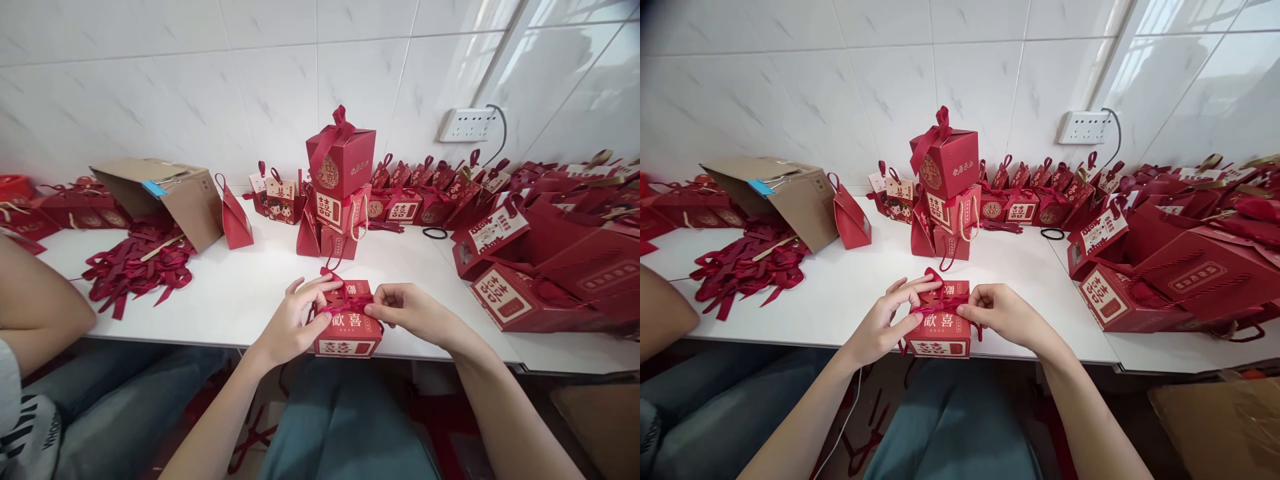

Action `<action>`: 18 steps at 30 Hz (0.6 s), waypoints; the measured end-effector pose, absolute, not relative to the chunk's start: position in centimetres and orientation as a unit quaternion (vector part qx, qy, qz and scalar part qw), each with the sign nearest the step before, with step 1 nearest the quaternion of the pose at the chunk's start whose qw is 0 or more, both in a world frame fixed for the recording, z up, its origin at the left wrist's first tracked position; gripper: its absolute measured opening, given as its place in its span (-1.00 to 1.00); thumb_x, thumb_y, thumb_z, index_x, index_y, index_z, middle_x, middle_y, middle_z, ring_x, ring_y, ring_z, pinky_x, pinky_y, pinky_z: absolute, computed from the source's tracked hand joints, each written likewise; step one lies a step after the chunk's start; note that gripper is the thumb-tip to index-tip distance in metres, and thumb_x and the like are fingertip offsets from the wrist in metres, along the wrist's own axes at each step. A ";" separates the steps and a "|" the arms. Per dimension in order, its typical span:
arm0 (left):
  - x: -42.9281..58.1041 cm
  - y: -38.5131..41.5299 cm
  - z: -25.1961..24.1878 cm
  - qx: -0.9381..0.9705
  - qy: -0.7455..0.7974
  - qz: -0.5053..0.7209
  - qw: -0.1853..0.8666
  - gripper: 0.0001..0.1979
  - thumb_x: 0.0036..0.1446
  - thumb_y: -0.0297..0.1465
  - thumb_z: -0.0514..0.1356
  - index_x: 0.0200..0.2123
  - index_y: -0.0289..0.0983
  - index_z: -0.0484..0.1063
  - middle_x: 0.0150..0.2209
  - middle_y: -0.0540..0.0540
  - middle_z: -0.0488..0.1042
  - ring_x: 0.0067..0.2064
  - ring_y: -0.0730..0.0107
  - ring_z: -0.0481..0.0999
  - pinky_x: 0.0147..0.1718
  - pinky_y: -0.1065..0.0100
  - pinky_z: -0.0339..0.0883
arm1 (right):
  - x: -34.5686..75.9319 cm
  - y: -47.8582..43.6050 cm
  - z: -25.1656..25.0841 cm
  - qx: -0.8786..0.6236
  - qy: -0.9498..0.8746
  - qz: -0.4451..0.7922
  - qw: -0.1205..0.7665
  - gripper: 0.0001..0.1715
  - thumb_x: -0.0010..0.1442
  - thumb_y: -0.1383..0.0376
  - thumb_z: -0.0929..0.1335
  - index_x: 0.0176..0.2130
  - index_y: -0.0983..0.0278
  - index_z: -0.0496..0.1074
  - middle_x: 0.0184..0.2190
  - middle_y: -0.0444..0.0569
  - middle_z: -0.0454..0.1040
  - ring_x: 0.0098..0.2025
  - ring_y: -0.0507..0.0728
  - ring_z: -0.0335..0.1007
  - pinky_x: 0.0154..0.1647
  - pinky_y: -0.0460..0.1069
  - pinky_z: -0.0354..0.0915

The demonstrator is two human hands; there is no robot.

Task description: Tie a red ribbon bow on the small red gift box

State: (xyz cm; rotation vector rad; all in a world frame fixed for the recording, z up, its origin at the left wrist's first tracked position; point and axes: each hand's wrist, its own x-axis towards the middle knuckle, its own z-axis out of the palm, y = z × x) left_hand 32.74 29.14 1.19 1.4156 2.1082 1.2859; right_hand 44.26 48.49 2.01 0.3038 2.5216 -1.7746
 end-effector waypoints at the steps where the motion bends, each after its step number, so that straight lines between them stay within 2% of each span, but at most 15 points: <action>1: 32.7 29.1 1.2 0.492 0.733 0.446 0.150 -0.86 0.13 -0.39 0.06 -0.47 -0.21 0.16 0.13 -0.11 0.36 0.26 0.17 0.16 0.25 -0.07 -0.25 | 44.2 48.8 2.0 0.096 0.810 -0.577 0.026 -0.61 0.07 0.04 0.35 -0.54 0.27 0.26 -0.65 -0.21 0.28 -0.56 -0.01 0.14 -0.50 -0.10 0.06; 5: 32.6 29.0 1.0 0.489 0.739 0.440 0.148 -0.87 0.13 -0.40 0.05 -0.46 -0.21 0.15 0.14 -0.07 0.35 0.26 0.22 0.15 0.25 -0.01 -0.25 | 44.0 49.4 1.8 0.110 0.812 -0.573 0.023 -0.55 0.00 -0.04 0.38 -0.52 0.28 0.29 -0.61 -0.19 0.27 -0.53 -0.01 0.13 -0.49 -0.09 0.06; 8: 32.7 29.0 0.8 0.488 0.744 0.443 0.115 -0.88 0.10 -0.44 0.06 -0.46 -0.21 0.15 0.14 -0.06 0.35 0.26 0.20 0.15 0.25 -0.01 -0.23 | 44.3 49.3 1.6 0.123 0.827 -0.549 -0.002 -0.51 0.02 -0.10 0.34 -0.48 0.28 0.29 -0.58 -0.17 0.26 -0.51 0.01 0.15 -0.47 -0.06 0.09; 11: 32.9 29.0 0.6 0.487 0.741 0.453 0.086 -0.90 0.09 -0.44 0.08 -0.45 -0.21 0.18 0.15 -0.07 0.32 0.28 0.15 0.10 0.22 0.00 -0.13 | 45.1 48.8 1.3 0.147 0.843 -0.516 -0.020 -0.45 0.07 -0.17 0.25 -0.47 0.26 0.26 -0.59 -0.16 0.25 -0.53 0.03 0.16 -0.47 -0.05 0.10; 14: 33.2 29.2 0.3 0.474 0.744 0.467 0.060 -0.91 0.11 -0.38 0.10 -0.43 -0.21 0.23 0.16 -0.09 0.27 0.27 0.10 0.07 0.17 0.03 -0.01 | 45.8 48.1 1.2 0.161 0.858 -0.486 -0.024 -0.39 0.13 -0.21 0.17 -0.53 0.24 0.19 -0.64 -0.17 0.22 -0.57 0.01 0.09 -0.53 -0.06 0.05; 16: 33.4 29.3 0.2 0.447 0.761 0.469 0.027 -0.89 0.14 -0.35 0.09 -0.43 -0.22 0.25 0.09 -0.11 0.28 0.21 0.10 0.14 0.14 0.05 0.03 | 46.0 47.7 1.1 0.160 0.860 -0.484 -0.028 -0.38 0.15 -0.20 0.15 -0.56 0.24 0.17 -0.64 -0.17 0.21 -0.59 0.00 0.05 -0.55 -0.07 0.02; 18: 33.7 29.4 0.2 0.416 0.782 0.465 -0.006 -0.86 0.18 -0.33 0.07 -0.43 -0.22 0.27 -0.07 -0.11 0.32 0.08 0.15 0.26 0.07 0.08 0.11 | 45.9 47.4 0.9 0.158 0.856 -0.491 -0.036 -0.40 0.16 -0.18 0.18 -0.56 0.24 0.17 -0.64 -0.18 0.20 -0.59 -0.01 0.04 -0.57 -0.07 0.01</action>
